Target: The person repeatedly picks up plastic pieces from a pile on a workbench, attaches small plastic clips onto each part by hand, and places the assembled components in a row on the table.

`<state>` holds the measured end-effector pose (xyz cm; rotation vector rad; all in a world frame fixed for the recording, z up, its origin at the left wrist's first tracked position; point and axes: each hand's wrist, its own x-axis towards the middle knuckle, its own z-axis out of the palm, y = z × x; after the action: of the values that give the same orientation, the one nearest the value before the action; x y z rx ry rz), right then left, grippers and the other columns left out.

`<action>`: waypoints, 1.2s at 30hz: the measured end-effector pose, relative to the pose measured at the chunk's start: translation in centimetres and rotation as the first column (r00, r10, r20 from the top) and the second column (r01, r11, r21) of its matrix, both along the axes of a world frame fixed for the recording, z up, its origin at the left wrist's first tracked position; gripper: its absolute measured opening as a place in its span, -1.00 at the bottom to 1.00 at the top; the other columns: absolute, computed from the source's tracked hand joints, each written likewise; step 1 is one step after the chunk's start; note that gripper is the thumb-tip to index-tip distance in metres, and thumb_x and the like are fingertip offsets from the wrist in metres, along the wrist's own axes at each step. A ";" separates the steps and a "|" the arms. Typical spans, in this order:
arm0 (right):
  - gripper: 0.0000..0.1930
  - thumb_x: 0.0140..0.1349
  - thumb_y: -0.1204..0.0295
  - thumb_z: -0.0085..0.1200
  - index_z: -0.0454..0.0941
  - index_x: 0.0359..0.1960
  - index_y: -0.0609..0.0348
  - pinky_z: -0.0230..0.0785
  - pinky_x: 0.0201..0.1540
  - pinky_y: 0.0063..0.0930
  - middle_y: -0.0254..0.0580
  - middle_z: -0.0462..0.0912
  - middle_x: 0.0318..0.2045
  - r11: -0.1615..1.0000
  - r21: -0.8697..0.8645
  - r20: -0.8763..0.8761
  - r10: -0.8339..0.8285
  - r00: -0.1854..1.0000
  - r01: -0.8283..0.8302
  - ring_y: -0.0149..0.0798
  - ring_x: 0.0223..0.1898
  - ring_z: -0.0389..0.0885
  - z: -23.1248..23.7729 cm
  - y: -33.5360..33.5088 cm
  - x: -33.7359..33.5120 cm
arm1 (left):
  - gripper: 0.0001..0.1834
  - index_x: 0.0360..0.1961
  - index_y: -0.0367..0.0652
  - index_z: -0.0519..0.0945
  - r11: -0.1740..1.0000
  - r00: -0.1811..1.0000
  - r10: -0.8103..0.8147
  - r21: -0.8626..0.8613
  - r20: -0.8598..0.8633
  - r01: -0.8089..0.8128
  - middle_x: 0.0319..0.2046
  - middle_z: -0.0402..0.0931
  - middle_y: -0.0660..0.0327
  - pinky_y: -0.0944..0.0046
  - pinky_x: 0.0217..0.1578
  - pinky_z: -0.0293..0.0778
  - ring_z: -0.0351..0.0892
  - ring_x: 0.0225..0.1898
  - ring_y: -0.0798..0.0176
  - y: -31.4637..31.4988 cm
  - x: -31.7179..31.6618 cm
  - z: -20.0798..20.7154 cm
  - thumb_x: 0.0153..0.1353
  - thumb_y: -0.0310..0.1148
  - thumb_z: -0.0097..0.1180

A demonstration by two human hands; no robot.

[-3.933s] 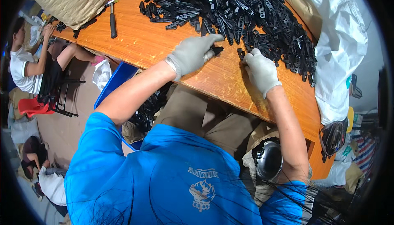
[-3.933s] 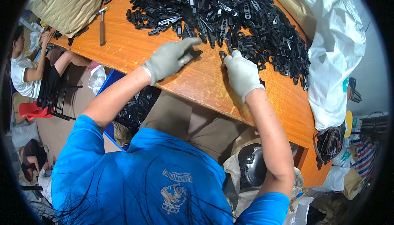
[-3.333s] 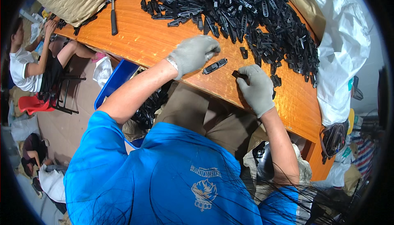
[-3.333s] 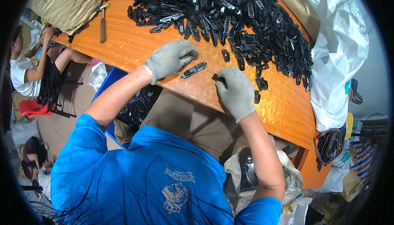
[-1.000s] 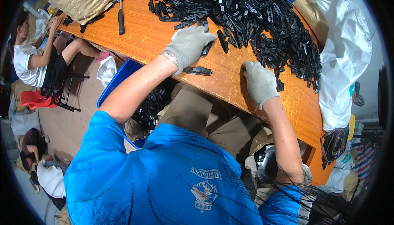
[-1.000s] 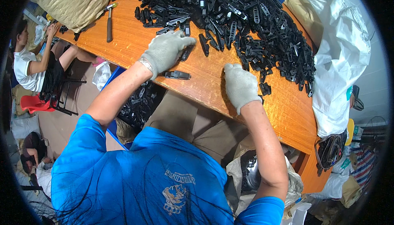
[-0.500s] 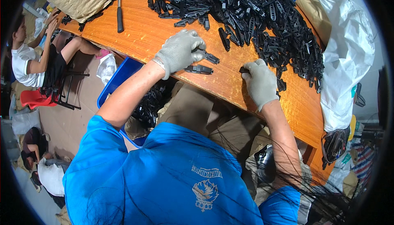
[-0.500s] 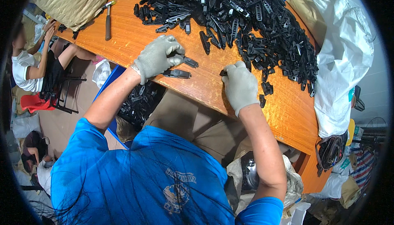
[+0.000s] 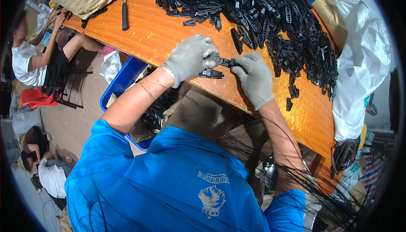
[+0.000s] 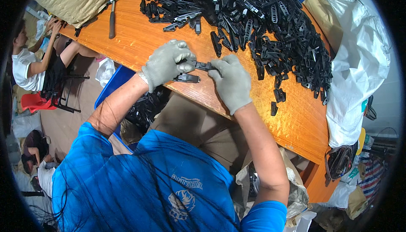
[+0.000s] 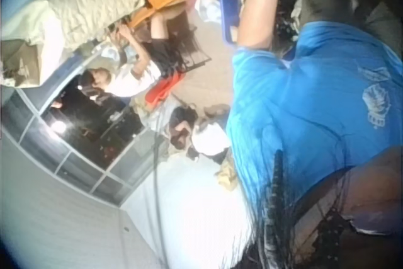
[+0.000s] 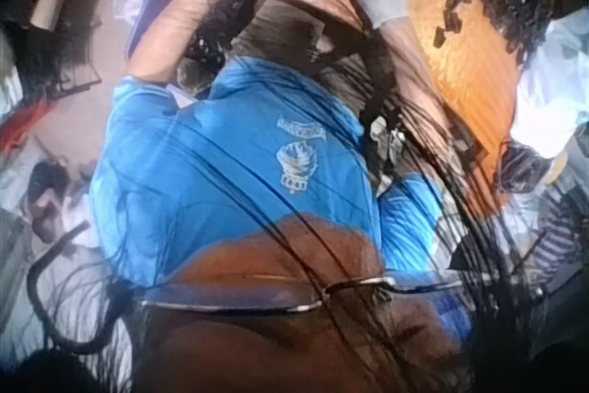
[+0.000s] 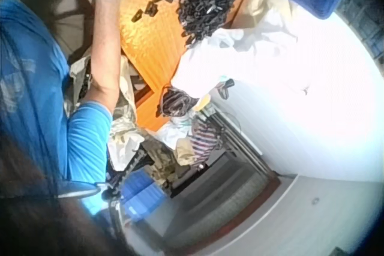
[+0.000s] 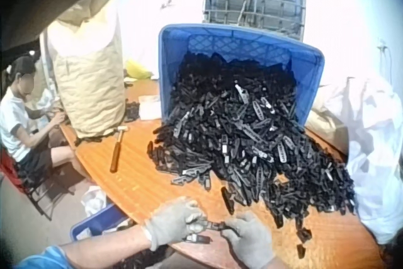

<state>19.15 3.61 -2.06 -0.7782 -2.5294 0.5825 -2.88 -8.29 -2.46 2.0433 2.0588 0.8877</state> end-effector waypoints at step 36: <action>-0.63 0.42 0.17 0.30 0.68 0.11 0.13 0.65 -0.07 -0.05 0.11 0.84 -0.22 0.884 0.038 0.049 -0.467 0.883 0.466 0.15 -0.18 0.84 -0.2 2.9 7.6 | -0.85 -0.22 -0.02 0.71 0.999 0.934 -0.053 -0.020 -0.354 0.049 -0.09 0.65 0.24 -0.02 0.10 0.55 0.63 0.07 0.04 6.2 1.4 1.7 0.27 -0.26 0.41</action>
<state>26.77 6.55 -2.22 -1.3565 -2.2647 0.3637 -1.49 -2.09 -0.79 2.3853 2.1546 0.5259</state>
